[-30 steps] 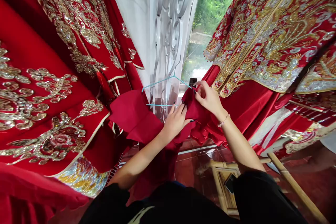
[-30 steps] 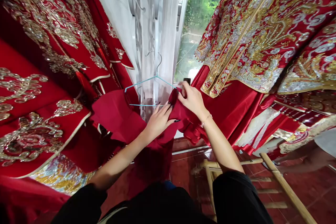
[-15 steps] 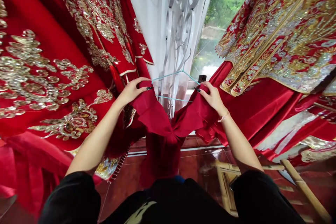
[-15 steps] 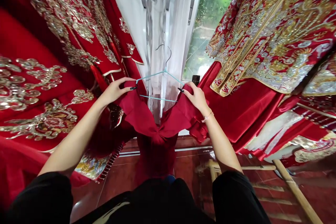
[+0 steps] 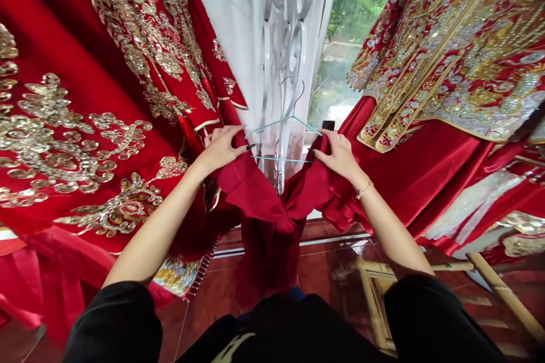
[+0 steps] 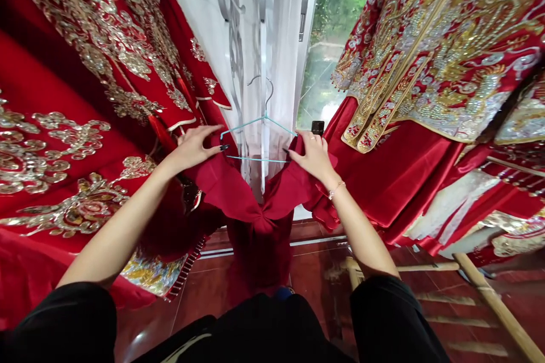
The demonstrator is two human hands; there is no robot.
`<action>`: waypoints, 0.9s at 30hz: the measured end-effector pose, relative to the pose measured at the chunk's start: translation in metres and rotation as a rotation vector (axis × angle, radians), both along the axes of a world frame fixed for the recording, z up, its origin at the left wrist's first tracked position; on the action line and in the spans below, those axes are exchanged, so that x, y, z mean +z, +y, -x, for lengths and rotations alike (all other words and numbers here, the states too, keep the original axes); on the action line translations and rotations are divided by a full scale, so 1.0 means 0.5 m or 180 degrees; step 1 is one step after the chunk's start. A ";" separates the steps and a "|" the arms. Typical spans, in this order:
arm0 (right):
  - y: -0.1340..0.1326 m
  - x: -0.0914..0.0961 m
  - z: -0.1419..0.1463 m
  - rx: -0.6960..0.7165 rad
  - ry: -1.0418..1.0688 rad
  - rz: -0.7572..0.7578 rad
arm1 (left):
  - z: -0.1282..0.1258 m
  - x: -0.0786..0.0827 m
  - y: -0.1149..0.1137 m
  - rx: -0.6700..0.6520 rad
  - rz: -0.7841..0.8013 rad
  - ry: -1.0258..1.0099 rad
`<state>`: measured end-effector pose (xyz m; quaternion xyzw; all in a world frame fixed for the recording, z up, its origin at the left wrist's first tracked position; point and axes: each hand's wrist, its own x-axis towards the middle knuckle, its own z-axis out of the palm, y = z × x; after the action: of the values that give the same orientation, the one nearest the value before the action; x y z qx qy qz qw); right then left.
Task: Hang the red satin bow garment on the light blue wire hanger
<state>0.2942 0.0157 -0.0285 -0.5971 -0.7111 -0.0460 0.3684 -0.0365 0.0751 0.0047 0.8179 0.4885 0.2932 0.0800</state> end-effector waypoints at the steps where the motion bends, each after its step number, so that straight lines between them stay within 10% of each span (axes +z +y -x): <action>1: -0.009 -0.007 0.019 -0.0276 -0.0096 0.0021 | -0.016 -0.001 -0.017 0.0261 -0.0136 0.0092; 9: 0.002 -0.068 0.089 -0.1439 0.0220 -0.0159 | -0.139 -0.035 -0.088 0.1335 -0.0283 0.0297; 27: -0.023 0.023 0.022 -0.1156 -0.0794 0.0438 | -0.027 -0.028 -0.057 0.0486 -0.0230 0.0264</action>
<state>0.2832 0.0040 -0.0168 -0.7287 -0.6334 -0.1364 0.2217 -0.0231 0.0464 -0.0092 0.7921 0.5414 0.2818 0.0076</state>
